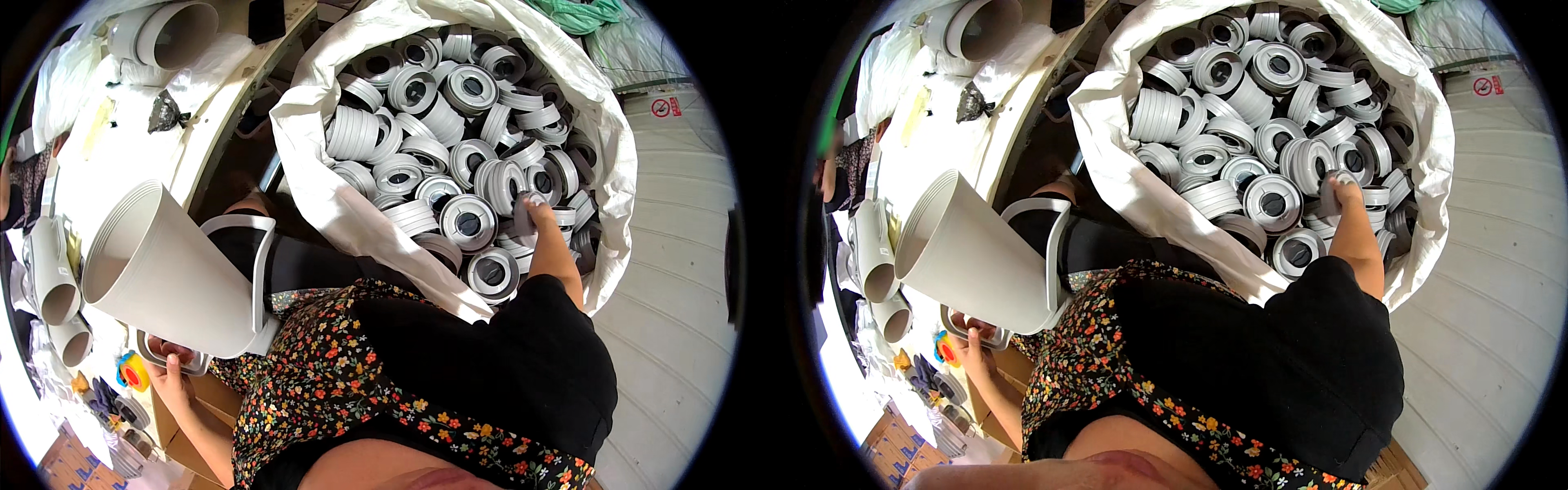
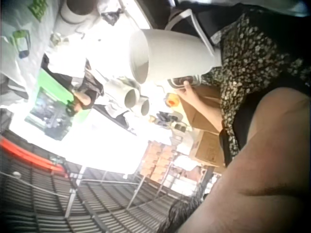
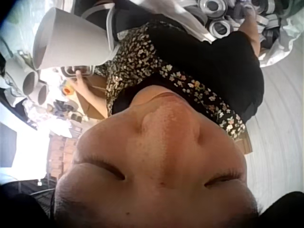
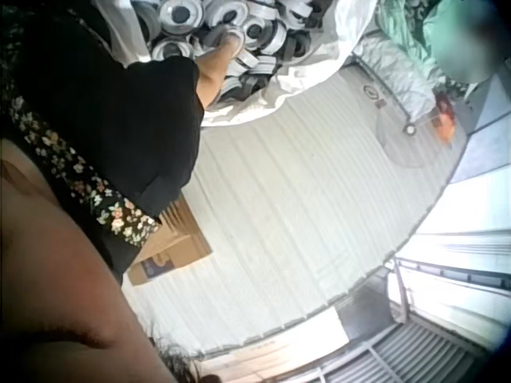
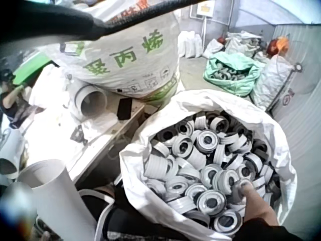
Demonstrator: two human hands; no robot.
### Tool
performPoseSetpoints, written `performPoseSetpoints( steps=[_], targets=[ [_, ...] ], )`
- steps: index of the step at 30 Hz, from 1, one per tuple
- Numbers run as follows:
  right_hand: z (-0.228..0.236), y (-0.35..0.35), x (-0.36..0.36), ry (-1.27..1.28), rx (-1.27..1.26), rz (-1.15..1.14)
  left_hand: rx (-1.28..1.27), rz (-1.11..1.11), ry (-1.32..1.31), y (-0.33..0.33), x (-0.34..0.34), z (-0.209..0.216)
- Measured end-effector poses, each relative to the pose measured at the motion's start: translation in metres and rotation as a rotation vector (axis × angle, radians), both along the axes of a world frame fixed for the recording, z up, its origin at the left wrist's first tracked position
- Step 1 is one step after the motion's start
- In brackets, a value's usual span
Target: The person assembles and packs cylindrical kitchenware into a cardboard box. They pick up a gray container, attach a lid, wrap it in a plastic bag, and place it into a box marked 'FRAGILE'. This process is repeated for multiple units.
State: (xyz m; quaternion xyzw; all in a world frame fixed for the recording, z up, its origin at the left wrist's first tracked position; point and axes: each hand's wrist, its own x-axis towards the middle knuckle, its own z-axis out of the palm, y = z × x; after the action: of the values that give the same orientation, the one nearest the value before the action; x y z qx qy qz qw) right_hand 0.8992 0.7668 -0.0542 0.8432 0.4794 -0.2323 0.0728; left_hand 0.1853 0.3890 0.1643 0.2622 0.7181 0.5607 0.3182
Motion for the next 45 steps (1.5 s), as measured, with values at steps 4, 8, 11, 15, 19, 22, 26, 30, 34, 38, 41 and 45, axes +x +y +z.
performPoseSetpoints(
  steps=[4,8,11,15,19,22,26,30,34,38,41,45],
  targets=[
    [-0.008,-0.019,-0.054,-0.178,-0.144,0.191,0.022,0.109,0.052,0.005,0.022,0.003],
    [-0.032,-0.026,-0.034,-0.254,-0.158,0.231,-0.064,0.035,-0.073,0.012,0.021,0.016],
    [0.007,0.023,-0.059,-0.106,0.250,0.128,-0.166,-0.076,0.063,0.017,0.037,0.034],
    [0.153,0.071,-0.233,0.803,0.613,0.450,-0.142,-0.306,0.467,0.034,0.063,0.054],
    [0.273,-0.016,-0.422,0.975,0.794,1.173,-0.163,-0.415,0.531,0.042,0.080,0.065],
    [0.311,-0.052,-0.494,1.022,0.937,1.683,-0.133,-0.289,0.515,0.036,0.075,0.053],
    [0.321,-0.073,-0.527,1.132,0.919,1.803,-0.063,-0.075,0.495,0.021,0.036,0.034],
    [0.324,-0.073,-0.530,1.120,0.835,1.858,-0.071,-0.162,0.386,0.022,0.027,0.028],
    [0.326,-0.079,-0.540,0.957,0.763,1.838,0.001,-0.176,0.314,0.025,0.055,0.026],
    [0.332,-0.070,-0.547,0.990,0.792,1.947,-0.103,-0.244,0.427,0.022,0.046,0.037],
    [0.331,-0.064,-0.545,1.024,0.806,2.004,-0.130,-0.328,0.259,0.024,0.022,0.034],
    [0.336,-0.053,-0.545,0.975,0.524,1.993,-0.129,-0.280,0.291,0.027,0.029,0.034]
  ],
)
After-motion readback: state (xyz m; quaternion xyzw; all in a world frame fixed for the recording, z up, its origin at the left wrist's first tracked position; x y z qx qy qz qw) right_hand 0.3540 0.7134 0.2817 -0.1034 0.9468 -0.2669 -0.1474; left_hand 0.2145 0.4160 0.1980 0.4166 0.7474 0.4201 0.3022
